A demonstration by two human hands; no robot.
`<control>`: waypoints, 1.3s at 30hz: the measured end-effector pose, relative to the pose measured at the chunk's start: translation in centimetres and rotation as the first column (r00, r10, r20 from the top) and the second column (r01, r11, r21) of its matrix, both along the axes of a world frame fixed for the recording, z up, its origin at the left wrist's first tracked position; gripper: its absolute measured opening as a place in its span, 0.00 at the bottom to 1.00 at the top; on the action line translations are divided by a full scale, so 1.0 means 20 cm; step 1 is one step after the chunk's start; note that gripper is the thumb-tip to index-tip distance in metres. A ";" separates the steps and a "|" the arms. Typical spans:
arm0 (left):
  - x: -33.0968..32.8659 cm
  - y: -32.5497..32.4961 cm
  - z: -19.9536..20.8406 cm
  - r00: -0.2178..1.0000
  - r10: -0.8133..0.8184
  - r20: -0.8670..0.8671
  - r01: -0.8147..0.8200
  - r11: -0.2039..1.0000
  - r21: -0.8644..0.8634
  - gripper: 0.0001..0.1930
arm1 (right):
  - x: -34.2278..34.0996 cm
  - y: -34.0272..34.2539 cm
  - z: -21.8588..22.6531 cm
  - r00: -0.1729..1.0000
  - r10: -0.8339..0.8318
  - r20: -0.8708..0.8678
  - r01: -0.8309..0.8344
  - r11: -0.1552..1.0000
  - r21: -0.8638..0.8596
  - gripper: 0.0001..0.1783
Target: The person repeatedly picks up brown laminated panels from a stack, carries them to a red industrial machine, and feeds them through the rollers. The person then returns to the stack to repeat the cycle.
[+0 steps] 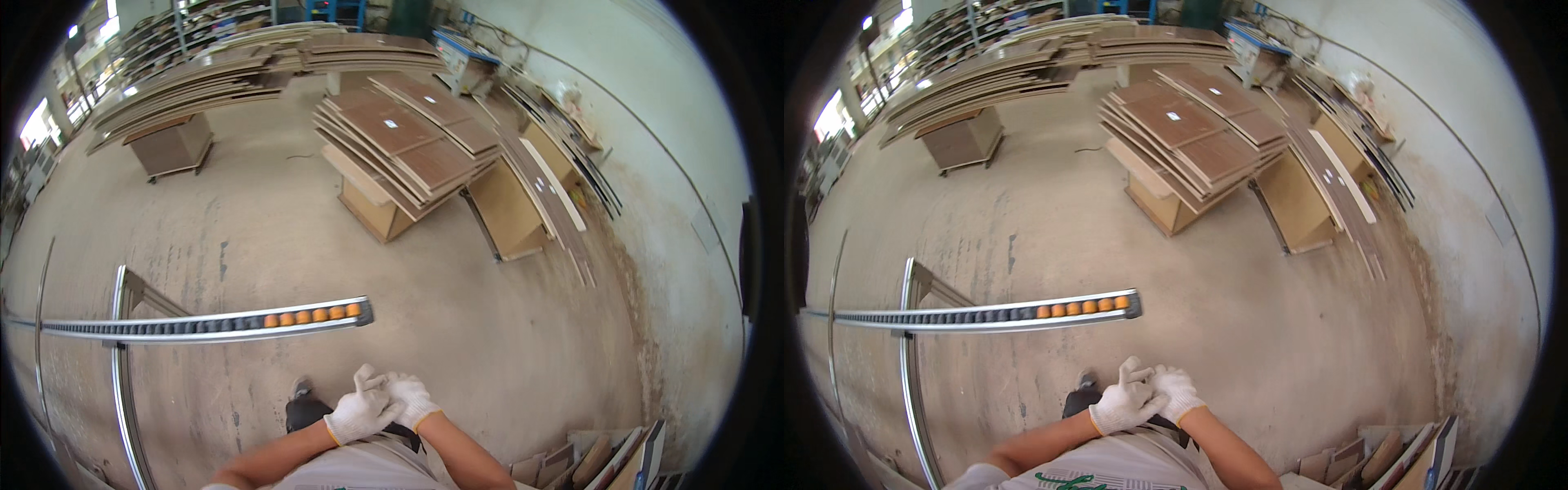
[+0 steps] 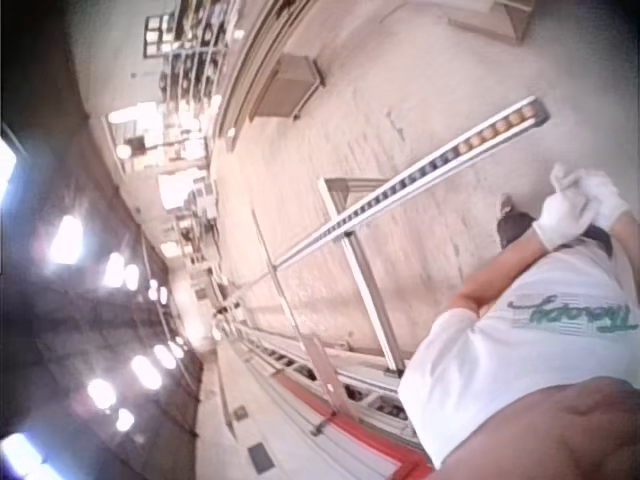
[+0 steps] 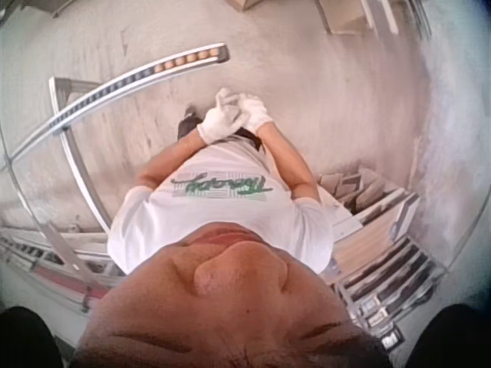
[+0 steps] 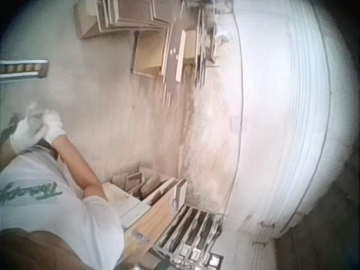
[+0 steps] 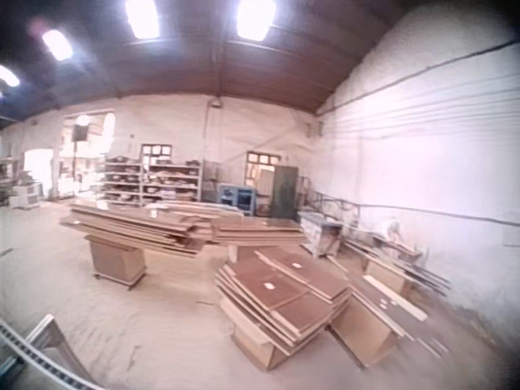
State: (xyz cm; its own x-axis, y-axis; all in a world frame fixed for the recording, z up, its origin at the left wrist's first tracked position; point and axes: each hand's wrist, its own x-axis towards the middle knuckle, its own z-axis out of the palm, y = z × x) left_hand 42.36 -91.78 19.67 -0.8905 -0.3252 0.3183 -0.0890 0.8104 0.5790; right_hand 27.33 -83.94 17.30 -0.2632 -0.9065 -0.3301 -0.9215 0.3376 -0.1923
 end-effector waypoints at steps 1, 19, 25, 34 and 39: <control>-0.07 0.12 0.04 0.997 -0.033 0.076 0.024 0.992 0.125 0.29 | -0.04 0.20 0.01 1.000 0.030 0.004 -0.030 0.999 -0.013 0.22; -2.42 -1.53 -0.14 0.902 0.302 0.308 -0.369 0.911 0.187 0.39 | -1.94 -0.40 0.55 0.967 -0.253 -0.032 0.252 0.967 -0.041 0.38; -2.68 -2.43 -0.54 0.611 0.671 0.421 -0.745 0.307 0.592 0.49 | -2.55 -0.37 0.37 0.898 -0.435 -0.069 0.436 0.857 0.275 0.38; -2.91 -2.96 -0.72 0.510 0.742 0.435 -0.572 -0.085 0.816 0.40 | -3.46 -0.98 0.46 0.945 -0.307 -0.115 0.327 0.866 0.378 0.37; -2.92 -2.83 -0.56 0.537 0.738 0.409 -0.642 0.043 0.765 0.41 | -3.78 -1.86 0.67 0.995 0.017 -0.095 -0.006 0.993 0.117 0.35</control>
